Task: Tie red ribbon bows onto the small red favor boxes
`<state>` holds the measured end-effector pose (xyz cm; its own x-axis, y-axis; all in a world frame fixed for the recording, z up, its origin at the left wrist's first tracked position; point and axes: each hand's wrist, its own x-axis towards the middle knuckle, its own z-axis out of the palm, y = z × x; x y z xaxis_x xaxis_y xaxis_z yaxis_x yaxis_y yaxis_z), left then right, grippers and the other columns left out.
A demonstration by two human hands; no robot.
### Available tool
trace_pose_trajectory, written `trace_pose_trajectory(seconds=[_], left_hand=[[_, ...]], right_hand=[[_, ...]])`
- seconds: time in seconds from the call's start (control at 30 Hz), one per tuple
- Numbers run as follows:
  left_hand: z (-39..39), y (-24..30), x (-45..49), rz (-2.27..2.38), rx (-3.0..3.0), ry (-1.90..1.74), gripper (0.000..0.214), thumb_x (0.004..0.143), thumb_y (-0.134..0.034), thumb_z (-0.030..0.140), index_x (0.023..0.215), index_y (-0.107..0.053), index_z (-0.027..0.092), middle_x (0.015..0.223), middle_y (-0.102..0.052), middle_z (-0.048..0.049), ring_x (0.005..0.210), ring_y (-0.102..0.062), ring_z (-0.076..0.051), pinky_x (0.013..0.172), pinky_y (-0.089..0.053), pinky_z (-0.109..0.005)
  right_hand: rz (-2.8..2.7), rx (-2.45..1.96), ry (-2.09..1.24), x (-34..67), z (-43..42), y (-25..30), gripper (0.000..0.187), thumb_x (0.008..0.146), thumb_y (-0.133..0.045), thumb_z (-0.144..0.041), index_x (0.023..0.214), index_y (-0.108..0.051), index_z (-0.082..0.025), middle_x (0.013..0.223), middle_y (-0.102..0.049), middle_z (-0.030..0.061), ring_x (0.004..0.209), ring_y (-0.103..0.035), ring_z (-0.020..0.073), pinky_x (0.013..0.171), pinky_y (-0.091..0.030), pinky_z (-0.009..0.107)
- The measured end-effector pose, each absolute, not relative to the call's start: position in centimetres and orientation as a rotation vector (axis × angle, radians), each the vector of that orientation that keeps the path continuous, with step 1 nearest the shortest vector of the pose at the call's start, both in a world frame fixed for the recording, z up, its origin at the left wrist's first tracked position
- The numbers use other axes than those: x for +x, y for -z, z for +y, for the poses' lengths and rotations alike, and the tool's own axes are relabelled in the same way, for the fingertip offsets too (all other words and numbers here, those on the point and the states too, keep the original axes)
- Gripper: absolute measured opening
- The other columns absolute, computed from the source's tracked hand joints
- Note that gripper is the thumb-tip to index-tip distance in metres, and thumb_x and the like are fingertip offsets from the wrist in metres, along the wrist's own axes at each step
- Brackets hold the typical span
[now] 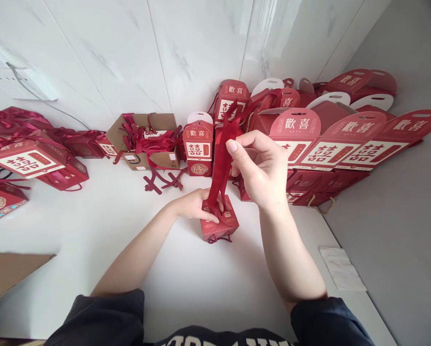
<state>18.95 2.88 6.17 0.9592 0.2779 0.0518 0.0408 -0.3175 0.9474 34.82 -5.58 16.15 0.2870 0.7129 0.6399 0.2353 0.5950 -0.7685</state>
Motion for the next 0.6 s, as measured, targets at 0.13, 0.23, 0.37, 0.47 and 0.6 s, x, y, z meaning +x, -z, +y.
trace_pose_trajectory(seconds=[0.13, 0.23, 0.37, 0.47, 0.6], left_hand=[[3.9, -5.1, 18.6, 0.152, 1.879, -0.263, 0.017, 0.069, -0.08, 0.022, 0.084, -0.076, 0.016, 0.111, -0.071, -0.0124, 0.112, -0.062, -0.028, 0.098, -0.049, -0.039], [4.7, -4.2, 18.3, 0.133, 1.806, -0.228, 0.022, 0.071, -0.079, 0.025, 0.091, -0.077, 0.018, 0.117, -0.069, -0.0138, 0.116, -0.06, -0.029, 0.096, -0.05, -0.038], [5.0, -3.6, 18.3, 0.148, 1.821, -0.254, 0.021, 0.08, -0.071, 0.028, 0.099, -0.077, 0.02, 0.116, -0.07, -0.0131, 0.116, -0.06, -0.027, 0.099, -0.048, -0.037], [4.4, -3.9, 18.7, 0.177, 1.865, -0.3, 0.019, 0.079, -0.073, 0.03, 0.093, -0.078, 0.019, 0.106, -0.074, -0.0119, 0.108, -0.064, -0.025, 0.098, -0.048, -0.038], [3.2, -4.8, 19.2, 0.238, 1.961, -0.307, 0.02, 0.075, -0.076, 0.031, 0.092, -0.078, 0.019, 0.103, -0.075, -0.0091, 0.105, -0.065, -0.024, 0.097, -0.049, -0.035]], right_hand=[[-1.252, -0.91, -0.373, 35.0, -5.7, -16.2, 0.024, 0.089, -0.062, -0.039, 0.074, -0.055, -0.021, 0.055, -0.045, -0.0056, 0.043, -0.042, 0.0068, 0.041, -0.032, 0.022], [-1.237, -0.896, -0.35, 35.3, -5.9, -16.6, 0.025, 0.089, -0.06, -0.041, 0.074, -0.054, -0.022, 0.053, -0.042, -0.0061, 0.042, -0.041, 0.0067, 0.04, -0.032, 0.022], [-1.245, -0.876, -0.364, 35.7, -6.1, -17.1, 0.027, 0.09, -0.06, -0.042, 0.073, -0.054, -0.022, 0.054, -0.042, -0.0055, 0.041, -0.041, 0.0065, 0.04, -0.033, 0.022], [-1.258, -0.865, -0.386, 35.7, -6.0, -17.0, 0.027, 0.09, -0.059, -0.043, 0.074, -0.054, -0.022, 0.055, -0.043, -0.0055, 0.042, -0.042, 0.0066, 0.04, -0.034, 0.022], [-1.286, -0.862, -0.42, 35.4, -5.8, -16.7, 0.024, 0.089, -0.061, -0.041, 0.075, -0.055, -0.022, 0.057, -0.047, -0.0054, 0.043, -0.043, 0.0063, 0.041, -0.037, 0.021]])
